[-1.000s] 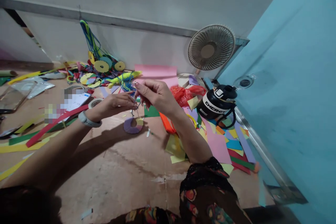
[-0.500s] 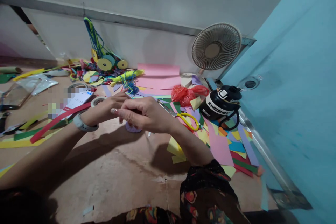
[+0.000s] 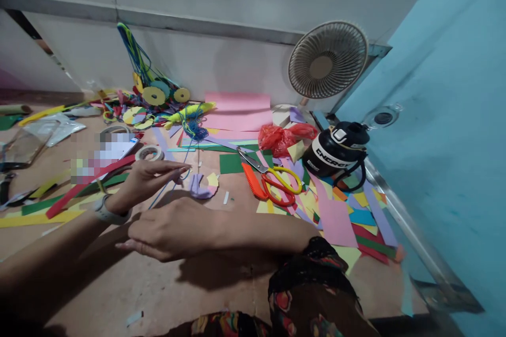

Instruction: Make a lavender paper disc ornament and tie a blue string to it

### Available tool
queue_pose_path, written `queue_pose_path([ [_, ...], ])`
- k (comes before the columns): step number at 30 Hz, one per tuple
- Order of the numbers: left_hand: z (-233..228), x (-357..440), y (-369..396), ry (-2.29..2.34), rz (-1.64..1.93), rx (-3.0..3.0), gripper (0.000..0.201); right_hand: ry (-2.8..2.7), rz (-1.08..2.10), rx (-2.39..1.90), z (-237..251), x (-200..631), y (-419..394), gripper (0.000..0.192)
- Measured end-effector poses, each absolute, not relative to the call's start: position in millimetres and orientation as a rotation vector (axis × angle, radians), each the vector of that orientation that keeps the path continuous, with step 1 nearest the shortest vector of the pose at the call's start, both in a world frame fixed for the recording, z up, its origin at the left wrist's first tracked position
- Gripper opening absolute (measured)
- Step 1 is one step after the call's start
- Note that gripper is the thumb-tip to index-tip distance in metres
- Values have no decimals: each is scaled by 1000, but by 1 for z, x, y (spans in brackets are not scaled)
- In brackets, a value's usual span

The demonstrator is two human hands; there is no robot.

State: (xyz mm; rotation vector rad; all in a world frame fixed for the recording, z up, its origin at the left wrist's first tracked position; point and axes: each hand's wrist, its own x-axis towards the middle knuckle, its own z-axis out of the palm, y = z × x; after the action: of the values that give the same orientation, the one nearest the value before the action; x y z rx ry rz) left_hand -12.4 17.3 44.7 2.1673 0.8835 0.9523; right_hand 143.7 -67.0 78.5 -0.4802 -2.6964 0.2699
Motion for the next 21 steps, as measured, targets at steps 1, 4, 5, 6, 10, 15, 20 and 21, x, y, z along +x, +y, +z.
queue_pose_path([
  [1, 44, -14, 11, 923, 902, 1987, 18, -2721, 268, -484, 78, 143, -69, 40],
  [4, 44, -18, -2, 927, 729, 1438, 15, -2770, 291, -493, 77, 143, -72, 40],
  [5, 45, -19, -6, 926, 696, 1277, 15, -2783, 301, -491, 77, 143, -73, 39],
  [6, 46, -20, -8, 922, 654, 1140, 19, -2794, 308, -484, 77, 143, -73, 38],
  [10, 54, -23, -17, 864, 661, 698, 26, -2862, 323, -477, 73, 141, -75, 38],
  [15, 57, -16, -20, 962, 856, 680, 18, -2973, 342, -495, 67, 140, -81, 38],
  [20, 49, -7, -10, 951, 895, 796, 38, -2997, 396, -488, 58, 144, -85, 35],
  [21, 47, -5, -7, 952, 896, 802, 42, -2998, 403, -486, 56, 145, -85, 35],
])
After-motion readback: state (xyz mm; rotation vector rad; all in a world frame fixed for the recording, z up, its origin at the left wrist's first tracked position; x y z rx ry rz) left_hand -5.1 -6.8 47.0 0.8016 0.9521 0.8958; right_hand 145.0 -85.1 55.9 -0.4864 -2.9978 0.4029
